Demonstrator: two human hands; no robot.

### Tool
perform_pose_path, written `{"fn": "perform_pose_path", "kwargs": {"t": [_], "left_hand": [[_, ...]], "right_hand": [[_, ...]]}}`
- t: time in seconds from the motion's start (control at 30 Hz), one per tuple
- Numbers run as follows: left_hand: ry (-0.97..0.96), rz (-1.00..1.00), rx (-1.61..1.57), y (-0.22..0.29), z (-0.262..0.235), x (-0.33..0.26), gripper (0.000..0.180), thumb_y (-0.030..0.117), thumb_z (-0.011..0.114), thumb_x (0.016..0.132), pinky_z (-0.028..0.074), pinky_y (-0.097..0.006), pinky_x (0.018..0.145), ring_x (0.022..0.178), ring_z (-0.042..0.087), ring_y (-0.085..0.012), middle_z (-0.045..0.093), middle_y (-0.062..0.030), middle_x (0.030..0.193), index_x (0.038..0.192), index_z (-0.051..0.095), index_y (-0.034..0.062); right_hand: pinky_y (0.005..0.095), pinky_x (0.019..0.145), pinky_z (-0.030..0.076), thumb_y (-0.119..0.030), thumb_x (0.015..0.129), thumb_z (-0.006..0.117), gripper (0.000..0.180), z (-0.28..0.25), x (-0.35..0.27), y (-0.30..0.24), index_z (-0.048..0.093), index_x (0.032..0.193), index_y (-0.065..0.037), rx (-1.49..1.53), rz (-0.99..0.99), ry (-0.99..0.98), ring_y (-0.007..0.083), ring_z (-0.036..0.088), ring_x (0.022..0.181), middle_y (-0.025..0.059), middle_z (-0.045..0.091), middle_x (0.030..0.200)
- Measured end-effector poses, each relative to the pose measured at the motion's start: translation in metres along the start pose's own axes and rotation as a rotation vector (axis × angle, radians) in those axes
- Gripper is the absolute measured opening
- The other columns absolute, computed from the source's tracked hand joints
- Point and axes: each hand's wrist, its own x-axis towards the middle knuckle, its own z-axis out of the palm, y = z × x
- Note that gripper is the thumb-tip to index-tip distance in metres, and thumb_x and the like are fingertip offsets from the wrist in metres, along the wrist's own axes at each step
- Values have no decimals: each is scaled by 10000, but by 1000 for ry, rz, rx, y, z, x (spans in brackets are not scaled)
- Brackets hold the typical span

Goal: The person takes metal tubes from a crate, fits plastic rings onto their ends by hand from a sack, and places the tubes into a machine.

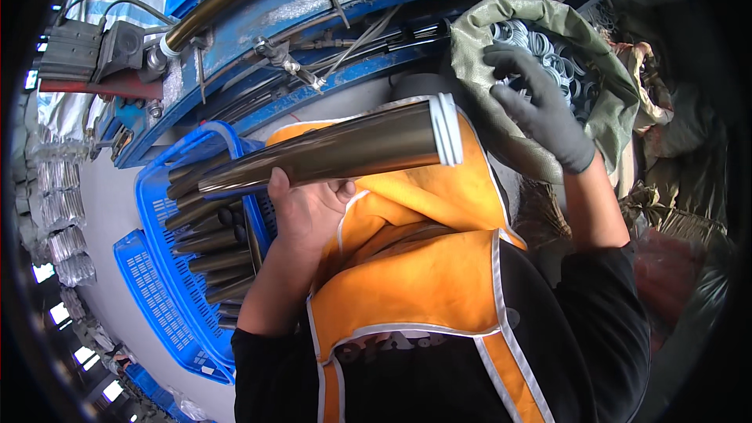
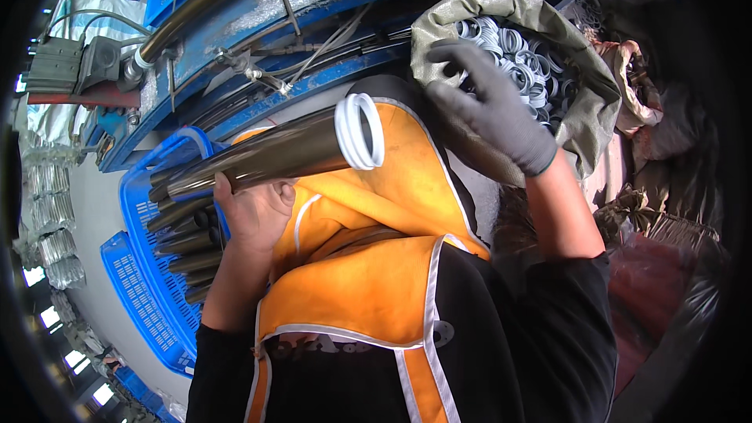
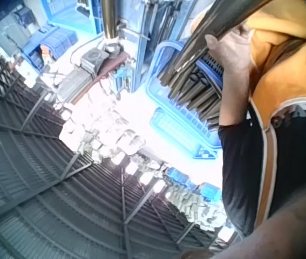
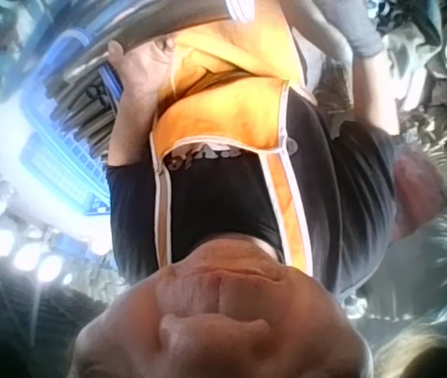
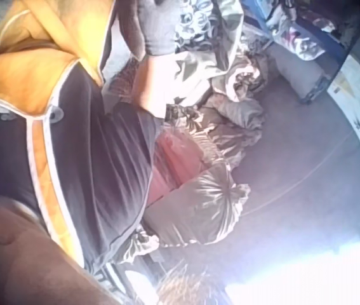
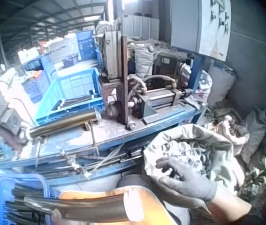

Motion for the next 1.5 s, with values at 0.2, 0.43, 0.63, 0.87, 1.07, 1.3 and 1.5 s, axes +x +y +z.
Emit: {"fn": "perform_pose_path", "kwargs": {"t": [0.2, 0.43, 0.63, 0.87, 1.07, 1.3, 1.5], "left_hand": [[-51, -65, -134, 14, 7, 5, 756, 650, 681, 804, 501, -372, 938, 1156, 598, -225, 616, -70, 1291, 1324, 553, 117], [125, 693, 662, 96, 39, -3, 555, 228, 632, 878, 373, -499, 1111, 1253, 516, -339, 571, -176, 1276, 1356, 443, 21], [241, 369, 1646, 92, 59, -15, 543, 137, 817, 747, 505, -339, 875, 982, 657, -230, 674, -129, 1088, 1217, 582, 2], [-105, -16, 1872, 45, 50, -10, 641, 230, 842, 729, 517, -372, 878, 1019, 679, -339, 683, -205, 1103, 1274, 573, 27], [-133, -135, 1858, 36, 44, -9, 660, 241, 834, 737, 510, -377, 906, 1070, 659, -349, 672, -214, 1139, 1302, 562, 34], [-132, -103, 1887, 22, 38, -9, 656, 240, 836, 732, 518, -394, 906, 1059, 660, -349, 673, -198, 1148, 1299, 566, 51], [-62, -4, 2016, 0, 28, -10, 616, 289, 822, 719, 539, -407, 839, 1002, 678, -322, 690, -136, 1119, 1262, 589, 118]], "right_hand": [[468, 856, 518, -194, 822, 705, 200, -43, -53, 135, 664, 947, -44, -956, 216, -156, 386, 624, 1020, 177, 623, 1130], [367, 871, 508, -241, 901, 692, 248, -52, -53, 137, 676, 973, -4, -410, 255, 67, 296, 645, 995, 182, 647, 1206], [283, 880, 515, -341, 966, 664, 403, -13, -33, 45, 578, 1164, -1, 857, 350, 189, 119, 619, 975, 57, 650, 1108], [329, 965, 506, -410, 852, 775, 680, 21, -24, -13, 488, 1338, -29, 1033, 165, 25, 171, 593, 1111, 94, 595, 1234], [353, 1006, 445, -347, 897, 686, 542, 7, -21, -7, 564, 1284, 13, 464, -50, -171, 223, 584, 1125, 119, 595, 1217], [376, 907, 476, -290, 996, 452, 365, 26, -21, -5, 560, 1130, 32, 326, -271, -161, 311, 621, 983, 181, 607, 1076], [362, 848, 493, -205, 1005, 380, 301, 38, -30, -6, 557, 1068, 31, 151, -163, -55, 316, 630, 910, 186, 611, 997]]}}
